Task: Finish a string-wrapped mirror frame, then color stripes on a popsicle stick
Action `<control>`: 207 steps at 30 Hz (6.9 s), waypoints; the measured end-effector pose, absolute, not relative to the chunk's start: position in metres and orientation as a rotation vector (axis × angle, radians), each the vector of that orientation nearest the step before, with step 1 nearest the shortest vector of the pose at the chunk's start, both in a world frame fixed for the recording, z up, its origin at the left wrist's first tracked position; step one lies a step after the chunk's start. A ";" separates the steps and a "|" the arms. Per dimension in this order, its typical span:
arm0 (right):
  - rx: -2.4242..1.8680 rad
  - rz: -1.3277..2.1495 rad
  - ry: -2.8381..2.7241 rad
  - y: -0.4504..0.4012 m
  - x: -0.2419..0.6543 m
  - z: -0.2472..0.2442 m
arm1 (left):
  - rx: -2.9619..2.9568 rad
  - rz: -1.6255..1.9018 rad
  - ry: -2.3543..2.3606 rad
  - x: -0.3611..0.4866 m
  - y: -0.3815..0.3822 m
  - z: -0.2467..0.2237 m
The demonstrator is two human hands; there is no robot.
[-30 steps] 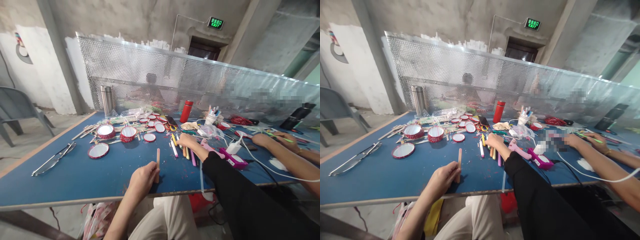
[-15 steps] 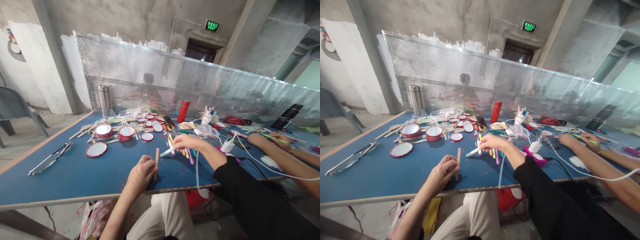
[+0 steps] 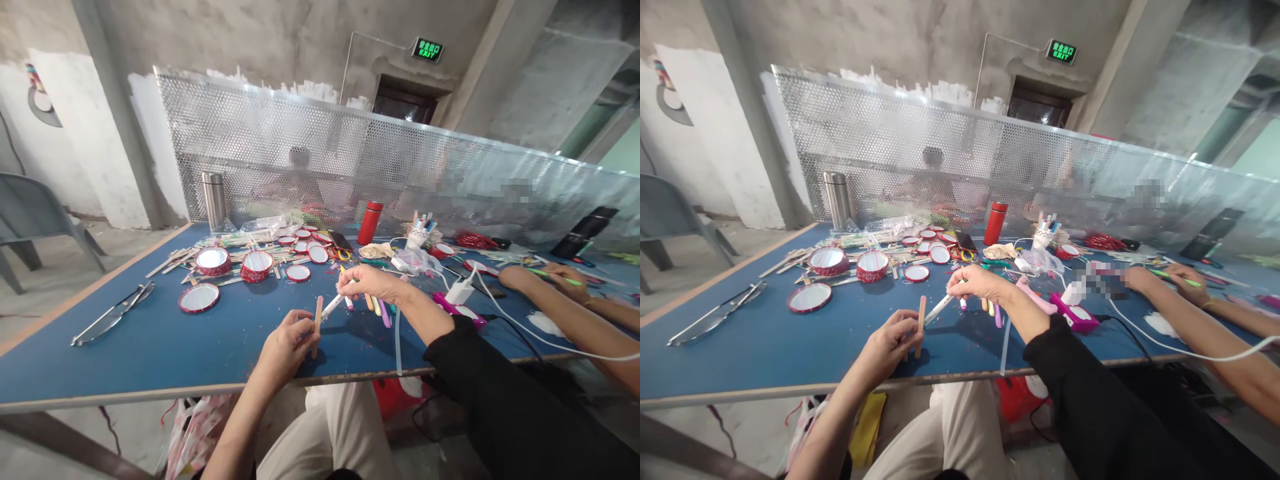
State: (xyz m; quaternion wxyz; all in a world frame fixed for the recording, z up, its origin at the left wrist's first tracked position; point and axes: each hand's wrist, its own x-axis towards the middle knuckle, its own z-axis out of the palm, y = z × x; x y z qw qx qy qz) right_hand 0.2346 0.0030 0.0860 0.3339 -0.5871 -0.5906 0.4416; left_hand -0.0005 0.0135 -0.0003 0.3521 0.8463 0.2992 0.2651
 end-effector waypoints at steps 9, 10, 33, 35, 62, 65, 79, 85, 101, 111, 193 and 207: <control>-1.268 1.155 -1.061 -0.002 0.181 0.050 | 2.265 0.643 0.788 -0.003 0.014 -0.001; -1.245 1.163 -0.995 -0.004 0.174 0.044 | 2.269 0.643 0.797 -0.003 0.014 -0.001; -1.636 0.295 -1.133 -0.010 0.244 0.057 | 2.278 0.608 0.799 0.000 0.012 0.003; -1.765 0.201 -1.244 -0.005 0.270 0.059 | 2.277 0.576 0.810 -0.001 0.011 0.004; -2.519 0.334 -1.066 -0.009 0.327 0.050 | 2.282 0.511 0.866 -0.001 0.011 0.005; -2.284 0.388 -1.023 -0.020 0.319 0.052 | 2.279 0.527 0.846 -0.001 0.010 0.006; -1.180 0.799 -0.967 -0.086 0.183 0.044 | 2.267 0.597 0.831 -0.001 0.010 0.002; -0.924 0.841 -0.811 -0.085 0.133 0.021 | 2.261 0.593 0.885 0.001 0.010 0.001; -1.035 0.069 -1.174 -0.067 0.129 -0.006 | 2.254 0.578 0.924 0.003 0.007 0.004; -0.999 0.157 -1.407 -0.073 0.124 -0.001 | 2.263 0.626 0.946 0.003 0.007 0.000; -0.995 0.223 -1.388 -0.072 0.123 0.001 | 2.267 0.702 0.893 0.002 0.004 -0.001; -0.999 0.214 -1.385 -0.072 0.123 0.001 | 2.254 0.690 0.896 0.002 0.005 0.001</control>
